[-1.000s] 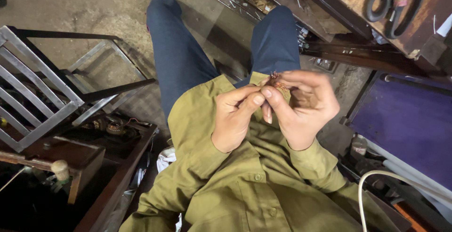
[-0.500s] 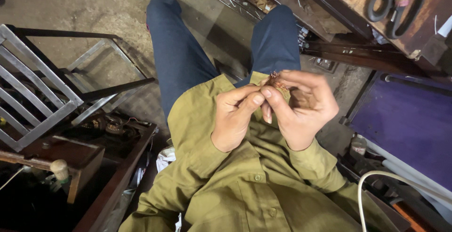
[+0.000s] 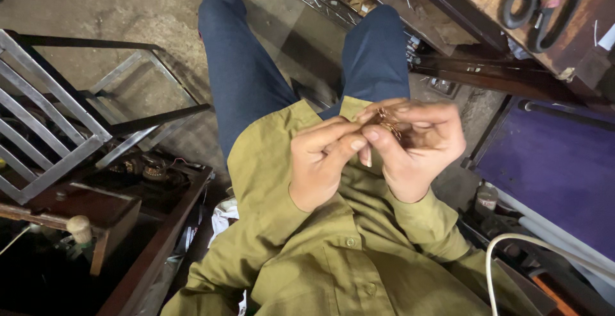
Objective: The person retrieves a spool of copper wire from a shelf and uses a hammer to strike a small copper coil held in a vise. They then strip the insulation from the wire ends by hand and place the coil on the workbench.
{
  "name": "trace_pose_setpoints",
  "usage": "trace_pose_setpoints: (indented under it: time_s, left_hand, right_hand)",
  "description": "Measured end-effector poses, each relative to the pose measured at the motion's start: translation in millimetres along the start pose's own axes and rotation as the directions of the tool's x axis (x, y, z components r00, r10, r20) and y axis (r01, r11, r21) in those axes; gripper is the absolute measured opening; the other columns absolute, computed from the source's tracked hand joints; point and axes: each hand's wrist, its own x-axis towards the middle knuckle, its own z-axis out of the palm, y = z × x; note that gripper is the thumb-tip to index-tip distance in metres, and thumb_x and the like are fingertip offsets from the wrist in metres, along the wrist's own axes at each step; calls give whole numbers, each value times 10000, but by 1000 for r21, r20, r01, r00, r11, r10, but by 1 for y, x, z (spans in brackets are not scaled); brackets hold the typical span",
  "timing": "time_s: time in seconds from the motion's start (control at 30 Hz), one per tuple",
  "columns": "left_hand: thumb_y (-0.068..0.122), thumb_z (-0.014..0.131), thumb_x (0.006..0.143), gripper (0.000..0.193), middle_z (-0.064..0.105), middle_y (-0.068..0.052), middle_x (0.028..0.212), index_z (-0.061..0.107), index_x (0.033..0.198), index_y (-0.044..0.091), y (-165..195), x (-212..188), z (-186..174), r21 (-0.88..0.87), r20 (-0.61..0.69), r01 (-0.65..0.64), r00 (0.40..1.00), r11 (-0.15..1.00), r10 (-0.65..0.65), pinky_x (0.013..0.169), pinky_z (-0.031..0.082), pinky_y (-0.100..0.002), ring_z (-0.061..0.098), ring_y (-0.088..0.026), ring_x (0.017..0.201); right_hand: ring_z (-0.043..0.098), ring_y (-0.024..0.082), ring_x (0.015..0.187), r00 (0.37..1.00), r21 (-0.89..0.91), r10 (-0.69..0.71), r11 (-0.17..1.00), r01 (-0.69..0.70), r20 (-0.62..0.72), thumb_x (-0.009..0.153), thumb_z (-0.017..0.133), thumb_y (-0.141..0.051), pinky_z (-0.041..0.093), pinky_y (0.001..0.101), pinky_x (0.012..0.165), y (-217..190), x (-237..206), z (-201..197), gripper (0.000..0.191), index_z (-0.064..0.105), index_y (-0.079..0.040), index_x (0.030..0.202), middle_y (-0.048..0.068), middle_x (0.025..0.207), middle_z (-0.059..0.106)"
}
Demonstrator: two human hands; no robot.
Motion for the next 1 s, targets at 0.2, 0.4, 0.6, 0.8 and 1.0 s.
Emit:
trace_pose_setpoints:
  time_s: [0.2,0.4,0.6,0.8,1.0]
  left_hand:
    - [-4,684,1002,93,700,-110,869,721,1055,-71,11,-6,3,113,14,-112,994,987,111,699,546,-261,695,-145,761]
    - [68,641,1040,178,691,-102,921,690,1117,-85,0,-4,3,-255,9,91,996,963,-91,718,561,-286,688,-158,784]
    - [153,593,1098,254,679,-88,870,702,1082,-76,-7,-4,3,-348,20,197,979,916,-203,749,524,-292,634,-153,780]
    - [145,597,1106,247,677,-90,881,702,1068,-75,-4,-3,1,-309,23,187,982,932,-189,762,522,-293,635,-153,793]
    - [151,613,1100,244,677,-91,889,704,1077,-74,-5,-2,1,-341,27,169,985,925,-170,764,527,-299,634,-156,797]
  right_hand:
    - [741,306,881,988,104,-147,985,141,51,964,781,63,622,382,719,12,1,-7,394,455,-41,1159,204,908,693]
    - [733,281,920,993,-17,-116,993,116,7,992,746,124,625,325,642,7,-3,-1,329,473,-32,1089,201,977,678]
    - [687,153,783,992,-165,29,985,-48,-120,930,728,138,563,242,603,-5,1,10,334,496,7,1132,179,975,697]
    - [698,157,882,998,-244,18,969,-34,-67,986,746,147,580,250,720,-4,1,7,320,521,50,1191,198,1038,703]
    - [707,156,866,999,-119,-15,993,10,-38,1025,755,134,586,248,702,1,0,5,303,505,19,1153,194,1044,710]
